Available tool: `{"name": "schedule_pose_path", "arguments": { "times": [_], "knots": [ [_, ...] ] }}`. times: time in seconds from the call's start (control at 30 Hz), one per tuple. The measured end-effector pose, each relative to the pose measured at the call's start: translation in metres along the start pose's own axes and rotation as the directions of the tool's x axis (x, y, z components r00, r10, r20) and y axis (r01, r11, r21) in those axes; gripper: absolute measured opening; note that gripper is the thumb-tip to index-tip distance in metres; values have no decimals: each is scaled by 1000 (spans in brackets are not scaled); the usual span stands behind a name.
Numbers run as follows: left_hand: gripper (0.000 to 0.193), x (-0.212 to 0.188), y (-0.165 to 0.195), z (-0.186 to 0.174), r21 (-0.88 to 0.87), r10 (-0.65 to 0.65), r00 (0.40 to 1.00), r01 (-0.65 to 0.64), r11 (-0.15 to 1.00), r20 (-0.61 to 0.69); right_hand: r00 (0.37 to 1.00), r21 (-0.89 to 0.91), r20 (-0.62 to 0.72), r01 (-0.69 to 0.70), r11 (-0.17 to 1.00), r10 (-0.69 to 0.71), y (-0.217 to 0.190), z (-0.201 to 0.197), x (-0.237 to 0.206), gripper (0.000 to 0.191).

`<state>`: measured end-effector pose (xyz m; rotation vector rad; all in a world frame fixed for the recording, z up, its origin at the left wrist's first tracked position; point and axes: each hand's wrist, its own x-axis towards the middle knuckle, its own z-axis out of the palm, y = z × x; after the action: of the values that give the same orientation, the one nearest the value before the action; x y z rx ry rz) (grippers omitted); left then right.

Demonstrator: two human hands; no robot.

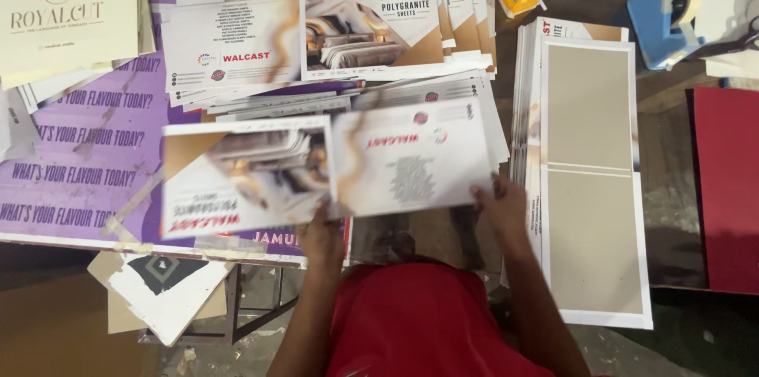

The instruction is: The person sorts through a large pile of printed papers on a table, picking them up, flipping them over, and stacking them into a separate pile. The person handles the papers one at a time, occasionally adjusting the stack.

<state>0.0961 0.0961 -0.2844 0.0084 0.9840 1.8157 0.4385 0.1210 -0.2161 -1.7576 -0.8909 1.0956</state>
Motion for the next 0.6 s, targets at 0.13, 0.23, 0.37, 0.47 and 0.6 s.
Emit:
{"name": "schedule_pose_path", "arguments": {
  "times": [0.13,0.23,0.37,0.47,0.6],
  "knots": [
    [24,29,-39,32,134,-191,962,219,966,-194,962,-338,-54,235,911,-268,8,-12,54,56],
    [37,37,-37,35,393,-334,907,414,821,-258,883,-521,-100,346,781,-458,22,-34,68,61],
    [42,42,-22,23,473,-471,877,455,755,-92,832,-694,-278,171,699,-480,27,-99,59,69],
    [29,42,-30,19,591,-512,859,413,692,-1,841,-719,-540,-485,498,41,25,-145,46,122],
    [26,25,-77,37,804,-640,767,352,479,45,825,-605,-512,-544,582,239,34,-172,35,124]
  ]
}}
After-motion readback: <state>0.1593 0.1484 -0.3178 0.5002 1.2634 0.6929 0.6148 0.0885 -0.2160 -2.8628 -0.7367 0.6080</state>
